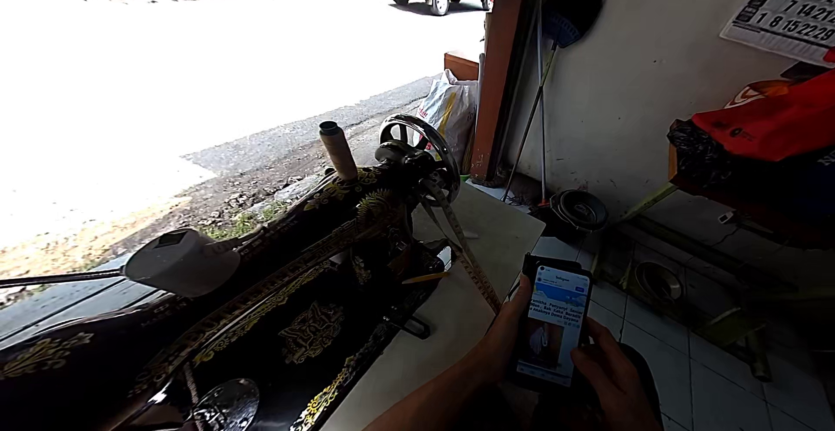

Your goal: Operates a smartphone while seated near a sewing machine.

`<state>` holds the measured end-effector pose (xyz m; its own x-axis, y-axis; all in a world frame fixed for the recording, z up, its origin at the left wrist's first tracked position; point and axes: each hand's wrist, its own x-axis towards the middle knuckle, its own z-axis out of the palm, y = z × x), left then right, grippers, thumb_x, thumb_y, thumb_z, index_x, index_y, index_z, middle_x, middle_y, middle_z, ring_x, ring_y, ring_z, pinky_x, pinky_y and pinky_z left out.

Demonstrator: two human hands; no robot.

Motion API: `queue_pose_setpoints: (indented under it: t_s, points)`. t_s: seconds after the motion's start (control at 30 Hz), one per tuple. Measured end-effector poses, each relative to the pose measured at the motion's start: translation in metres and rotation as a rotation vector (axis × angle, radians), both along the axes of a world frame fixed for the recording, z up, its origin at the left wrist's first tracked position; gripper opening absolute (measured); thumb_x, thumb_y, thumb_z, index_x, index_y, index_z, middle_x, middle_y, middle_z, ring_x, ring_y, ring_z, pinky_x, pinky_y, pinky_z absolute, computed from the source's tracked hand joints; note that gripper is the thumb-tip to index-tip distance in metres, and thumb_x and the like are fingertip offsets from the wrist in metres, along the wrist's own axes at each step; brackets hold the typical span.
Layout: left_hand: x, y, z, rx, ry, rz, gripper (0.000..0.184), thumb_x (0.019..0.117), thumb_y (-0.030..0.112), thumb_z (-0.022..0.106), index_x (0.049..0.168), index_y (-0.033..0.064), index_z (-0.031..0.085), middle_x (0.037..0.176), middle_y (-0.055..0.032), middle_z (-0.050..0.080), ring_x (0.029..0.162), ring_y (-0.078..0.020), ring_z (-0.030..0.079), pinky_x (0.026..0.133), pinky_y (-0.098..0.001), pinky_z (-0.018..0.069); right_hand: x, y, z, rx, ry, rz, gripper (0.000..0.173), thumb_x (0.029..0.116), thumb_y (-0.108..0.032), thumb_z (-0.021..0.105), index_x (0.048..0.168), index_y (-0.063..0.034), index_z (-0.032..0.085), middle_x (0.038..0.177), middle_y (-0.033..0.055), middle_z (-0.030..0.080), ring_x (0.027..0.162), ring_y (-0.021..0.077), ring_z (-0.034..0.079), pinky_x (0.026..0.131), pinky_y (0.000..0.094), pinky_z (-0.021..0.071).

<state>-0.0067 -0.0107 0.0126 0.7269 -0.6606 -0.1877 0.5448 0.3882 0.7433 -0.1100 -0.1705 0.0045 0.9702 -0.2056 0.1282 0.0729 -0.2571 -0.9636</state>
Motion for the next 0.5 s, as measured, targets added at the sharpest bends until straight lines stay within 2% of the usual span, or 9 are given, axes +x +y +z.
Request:
queue_pose_setpoints:
  t_s: [0.23,0.33,0.5]
  points:
    - [-0.0006,-0.0011,-0.0001,0.005,-0.015,0.002,0.062,0.1110,0.048,0.014,0.133,0.0082,0.056,0.113,-0.0071,0.073,0.105,-0.0134,0.071,0.092,-0.0322,0.0587,0.0001,0.0072,-0.0023,-0.039,0.003,-0.063,0.061,0.0920,-0.023,0.070,0.142,0.0055,0.049,0.127,0.0104,0.066,0.105,0.0103,0.070,0.087,0.0236,0.0607]
    - [-0.0002,-0.0006,0.0003,0.012,-0.007,-0.015,0.065,0.1105,0.050,0.013,0.135,0.0080,0.056,0.115,-0.0078,0.072,0.106,-0.0140,0.070,0.093,-0.0330,0.0582,-0.0002,0.0068,-0.0014,-0.033,0.026,-0.067,0.057,0.0927,-0.016,0.066,0.143,0.0047,0.049,0.126,0.0106,0.067,0.104,0.0107,0.071,0.087,0.0241,0.0608]
    - [-0.0002,-0.0005,0.0002,0.016,-0.018,-0.015,0.064,0.1106,0.049,0.012,0.133,0.0082,0.056,0.112,-0.0069,0.073,0.103,-0.0132,0.071,0.091,-0.0324,0.0589,-0.0013,0.0026,0.0014,0.003,0.033,-0.034,0.051,0.0942,-0.008,0.051,0.143,0.0064,0.048,0.128,0.0103,0.065,0.105,0.0060,0.068,0.090,0.0208,0.0572]
